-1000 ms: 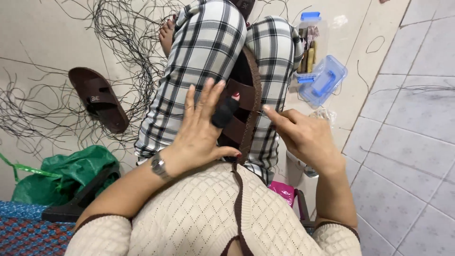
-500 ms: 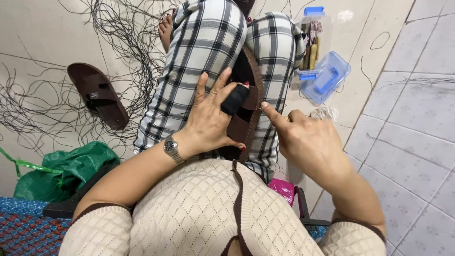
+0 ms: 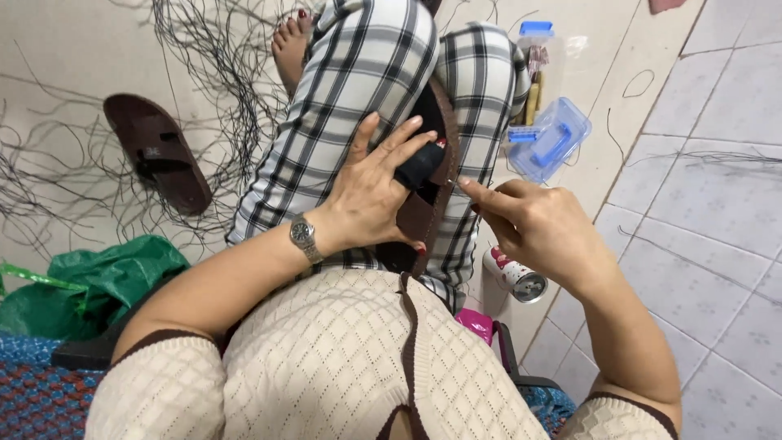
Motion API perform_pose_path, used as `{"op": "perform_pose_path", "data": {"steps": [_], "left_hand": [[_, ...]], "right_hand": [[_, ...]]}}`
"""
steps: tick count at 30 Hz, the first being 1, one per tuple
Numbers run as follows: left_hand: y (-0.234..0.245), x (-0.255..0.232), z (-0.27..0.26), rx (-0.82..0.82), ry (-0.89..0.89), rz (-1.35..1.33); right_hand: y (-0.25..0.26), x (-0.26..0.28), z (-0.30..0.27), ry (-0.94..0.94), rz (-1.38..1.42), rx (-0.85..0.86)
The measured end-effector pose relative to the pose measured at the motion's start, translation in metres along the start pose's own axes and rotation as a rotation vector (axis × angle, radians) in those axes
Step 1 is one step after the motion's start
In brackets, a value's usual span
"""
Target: Hand-sewing the straps of a brown leather sandal using a needle and thread while sitting on the floor.
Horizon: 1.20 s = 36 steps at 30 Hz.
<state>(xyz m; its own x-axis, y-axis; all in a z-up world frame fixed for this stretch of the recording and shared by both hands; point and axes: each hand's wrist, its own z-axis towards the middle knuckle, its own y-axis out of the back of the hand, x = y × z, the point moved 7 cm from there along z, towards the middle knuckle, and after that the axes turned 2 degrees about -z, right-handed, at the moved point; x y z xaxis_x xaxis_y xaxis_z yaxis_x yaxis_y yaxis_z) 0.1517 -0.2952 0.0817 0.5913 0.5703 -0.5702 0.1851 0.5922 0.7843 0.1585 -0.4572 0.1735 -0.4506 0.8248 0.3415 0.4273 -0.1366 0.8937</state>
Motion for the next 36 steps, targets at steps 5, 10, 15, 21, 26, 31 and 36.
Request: {"op": "perform_pose_path", "data": {"steps": [5, 10, 15, 21, 26, 31, 36], "left_hand": [[0.006, 0.001, 0.004, -0.046, -0.018, -0.009], [0.002, 0.004, 0.002, -0.114, -0.048, -0.006], [0.008, 0.001, 0.004, -0.137, -0.055, 0.004], [0.011, 0.000, -0.001, -0.139, -0.072, 0.021], [0.042, 0.005, -0.048, -0.308, -0.005, -0.079], [0.062, 0.032, -0.103, -0.336, 0.174, -0.126], [0.040, 0.019, -0.104, -0.211, 0.418, -1.548]], "right_hand": [[-0.003, -0.002, 0.012, 0.061, -0.014, -0.040], [-0.007, -0.001, 0.014, 0.093, -0.035, -0.098], [-0.005, 0.006, 0.020, 0.104, -0.087, -0.160], [-0.004, 0.002, 0.026, 0.081, 0.284, -0.184], [-0.016, -0.006, 0.004, 0.054, 0.006, -0.235], [-0.007, 0.013, 0.002, 0.025, -0.335, -0.266], [-0.003, 0.030, 0.007, -0.004, -0.449, -0.312]]}}
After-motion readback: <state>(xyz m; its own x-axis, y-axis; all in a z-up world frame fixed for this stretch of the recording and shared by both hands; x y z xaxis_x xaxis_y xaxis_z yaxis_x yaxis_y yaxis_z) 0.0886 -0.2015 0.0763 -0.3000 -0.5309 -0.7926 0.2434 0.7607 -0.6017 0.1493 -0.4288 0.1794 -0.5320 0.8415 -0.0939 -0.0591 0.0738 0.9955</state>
